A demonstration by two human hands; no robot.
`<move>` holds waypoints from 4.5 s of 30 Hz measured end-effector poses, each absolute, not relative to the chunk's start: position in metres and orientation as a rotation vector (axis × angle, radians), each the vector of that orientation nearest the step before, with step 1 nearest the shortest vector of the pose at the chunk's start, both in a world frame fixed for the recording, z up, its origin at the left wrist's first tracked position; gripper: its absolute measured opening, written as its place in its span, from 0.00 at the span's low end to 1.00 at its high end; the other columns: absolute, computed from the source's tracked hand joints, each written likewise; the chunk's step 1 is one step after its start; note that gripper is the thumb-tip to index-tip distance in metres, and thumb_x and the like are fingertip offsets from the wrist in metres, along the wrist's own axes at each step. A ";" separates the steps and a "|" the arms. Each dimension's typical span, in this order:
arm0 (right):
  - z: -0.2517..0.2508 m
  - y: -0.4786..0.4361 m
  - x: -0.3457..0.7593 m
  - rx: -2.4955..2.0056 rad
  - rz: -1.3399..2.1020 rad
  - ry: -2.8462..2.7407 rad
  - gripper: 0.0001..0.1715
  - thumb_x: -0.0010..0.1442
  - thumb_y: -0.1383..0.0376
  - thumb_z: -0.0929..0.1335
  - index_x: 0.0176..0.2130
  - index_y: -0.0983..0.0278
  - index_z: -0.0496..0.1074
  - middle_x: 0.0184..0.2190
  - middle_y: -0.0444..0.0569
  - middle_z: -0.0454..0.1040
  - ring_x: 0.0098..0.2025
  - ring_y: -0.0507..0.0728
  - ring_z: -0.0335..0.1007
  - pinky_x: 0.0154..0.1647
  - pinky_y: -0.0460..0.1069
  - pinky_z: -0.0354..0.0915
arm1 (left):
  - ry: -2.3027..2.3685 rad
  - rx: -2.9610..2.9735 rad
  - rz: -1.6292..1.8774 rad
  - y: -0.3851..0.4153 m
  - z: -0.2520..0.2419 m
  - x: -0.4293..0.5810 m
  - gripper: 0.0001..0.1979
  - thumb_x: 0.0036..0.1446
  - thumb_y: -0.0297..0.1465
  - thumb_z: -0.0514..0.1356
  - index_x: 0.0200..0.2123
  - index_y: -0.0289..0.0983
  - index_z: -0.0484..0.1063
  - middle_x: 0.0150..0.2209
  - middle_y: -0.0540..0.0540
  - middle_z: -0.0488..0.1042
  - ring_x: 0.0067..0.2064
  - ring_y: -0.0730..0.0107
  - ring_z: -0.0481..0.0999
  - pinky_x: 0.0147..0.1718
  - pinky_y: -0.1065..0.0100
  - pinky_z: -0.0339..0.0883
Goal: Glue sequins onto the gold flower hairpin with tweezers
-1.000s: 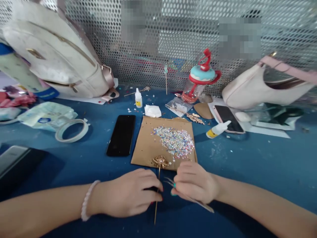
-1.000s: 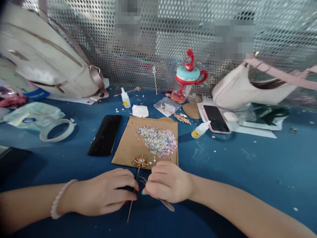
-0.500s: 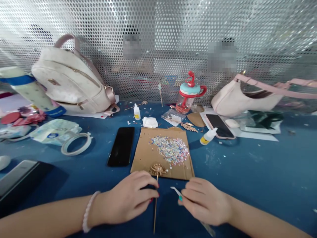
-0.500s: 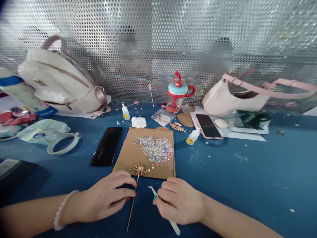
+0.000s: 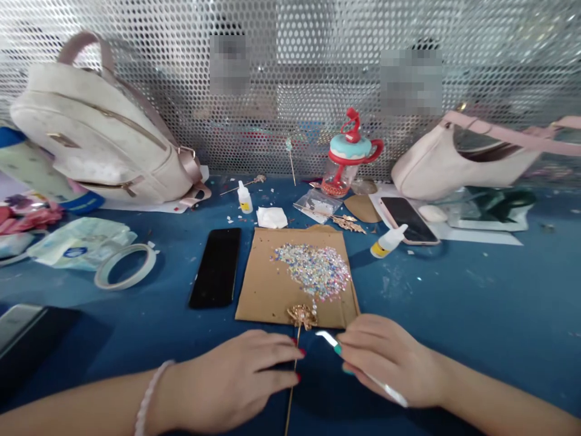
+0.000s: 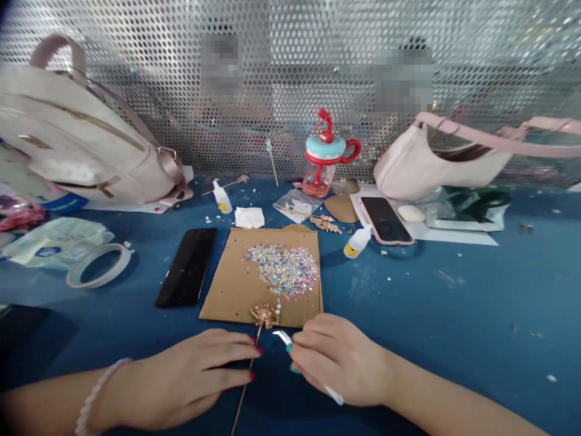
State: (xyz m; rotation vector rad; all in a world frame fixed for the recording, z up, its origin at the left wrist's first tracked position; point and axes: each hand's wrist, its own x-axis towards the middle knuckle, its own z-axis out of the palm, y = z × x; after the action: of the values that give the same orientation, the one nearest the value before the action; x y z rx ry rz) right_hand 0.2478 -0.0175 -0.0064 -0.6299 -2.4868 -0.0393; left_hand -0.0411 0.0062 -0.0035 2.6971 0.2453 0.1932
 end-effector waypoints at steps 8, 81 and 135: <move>-0.006 -0.013 0.252 -0.641 0.113 -2.503 0.06 0.65 0.69 0.63 0.34 0.67 0.68 0.24 0.46 0.73 0.27 0.50 0.67 0.33 0.48 0.66 | 0.230 2.687 0.078 0.009 0.001 -0.042 0.22 0.61 0.25 0.53 0.59 0.37 0.60 0.62 0.45 0.60 0.63 0.60 0.58 0.58 0.58 0.63; -0.010 0.092 0.257 -1.298 0.207 -1.843 0.08 0.60 0.66 0.66 0.35 0.63 0.75 0.32 0.48 0.78 0.32 0.54 0.74 0.32 0.48 0.70 | 0.278 2.394 0.182 0.018 0.005 -0.037 0.16 0.58 0.20 0.52 0.48 0.37 0.67 0.51 0.43 0.70 0.54 0.63 0.66 0.55 0.60 0.64; 0.039 0.108 0.237 -0.505 1.127 -2.747 0.07 0.61 0.62 0.69 0.34 0.63 0.75 0.30 0.42 0.76 0.36 0.51 0.67 0.44 0.51 0.58 | 0.245 2.343 0.158 0.021 0.003 -0.037 0.15 0.58 0.21 0.52 0.48 0.35 0.66 0.51 0.43 0.70 0.55 0.62 0.64 0.55 0.61 0.61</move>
State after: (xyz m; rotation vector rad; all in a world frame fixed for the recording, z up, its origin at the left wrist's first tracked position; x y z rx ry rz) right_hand 0.2367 0.1080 0.0394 -0.5048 -2.7472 1.1265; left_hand -0.0372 0.0212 0.0028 2.3434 0.2446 0.1579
